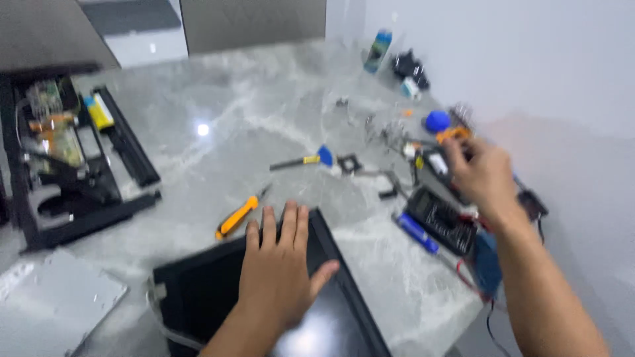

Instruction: Disassembling a laptop screen bezel using a screwdriver and prying it open by hand.

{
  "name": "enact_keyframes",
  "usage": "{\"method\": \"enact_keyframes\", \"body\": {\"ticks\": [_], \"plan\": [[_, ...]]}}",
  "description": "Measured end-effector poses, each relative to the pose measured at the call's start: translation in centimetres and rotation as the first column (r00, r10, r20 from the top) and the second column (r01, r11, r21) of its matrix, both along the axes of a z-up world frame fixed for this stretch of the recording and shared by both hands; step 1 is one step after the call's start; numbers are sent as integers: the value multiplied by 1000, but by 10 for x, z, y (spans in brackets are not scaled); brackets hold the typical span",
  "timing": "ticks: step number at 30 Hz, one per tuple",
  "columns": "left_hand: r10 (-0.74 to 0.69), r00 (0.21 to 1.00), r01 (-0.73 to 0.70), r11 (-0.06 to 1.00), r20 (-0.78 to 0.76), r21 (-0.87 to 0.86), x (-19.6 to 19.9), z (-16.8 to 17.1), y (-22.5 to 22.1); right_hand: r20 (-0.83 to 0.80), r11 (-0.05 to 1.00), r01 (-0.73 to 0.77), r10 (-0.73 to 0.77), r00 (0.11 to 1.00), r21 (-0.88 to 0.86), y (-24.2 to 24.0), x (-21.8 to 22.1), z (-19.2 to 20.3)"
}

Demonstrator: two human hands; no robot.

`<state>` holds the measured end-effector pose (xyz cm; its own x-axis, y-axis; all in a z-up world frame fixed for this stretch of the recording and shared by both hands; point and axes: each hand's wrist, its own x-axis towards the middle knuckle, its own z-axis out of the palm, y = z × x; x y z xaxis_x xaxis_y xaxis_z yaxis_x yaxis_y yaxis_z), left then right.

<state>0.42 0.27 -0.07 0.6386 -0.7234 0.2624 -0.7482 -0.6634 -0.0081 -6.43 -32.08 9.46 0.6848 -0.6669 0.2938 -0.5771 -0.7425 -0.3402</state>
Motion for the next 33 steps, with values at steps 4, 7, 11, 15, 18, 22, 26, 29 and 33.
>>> {"method": "enact_keyframes", "body": {"ticks": [4, 7, 11, 15, 18, 22, 26, 29, 33], "plan": [[-9, 999, 11, 999, 47, -50, -2, 8, 9, 16, 945, -84, 83, 996, 318, 56, -45, 35], [-23, 996, 35, 990, 89, -136, 2, 6, 6, -63, 860, -99, 150, 987, 501, 84, -88, 58], [4, 999, 3, 988, 48, -153, 19, -3, 10, -46, 749, -129, 208, 977, 650, 85, -146, 40], [144, 990, -144, 988, -17, -47, 30, -8, 8, -205, 751, 92, 58, 977, 654, 93, -163, 45], [152, 959, -146, 988, 241, -43, 17, 9, 4, -223, 766, 103, 55, 973, 635, 86, -176, 41], [-71, 951, 67, 997, 300, 24, -14, 42, -1, -215, 803, 71, 73, 974, 592, 94, -185, 48], [-410, 901, 387, 907, -141, -166, -49, 27, -2, -217, 885, -43, 161, 963, 464, 105, -190, 48], [-367, 927, 357, 927, -83, -115, -55, 17, -4, -199, 917, -213, 290, 936, 337, 114, -188, 48], [-350, 935, 336, 923, -48, -185, -51, 21, -3, -224, 924, -250, 319, 921, 288, 121, -184, 44]]}}
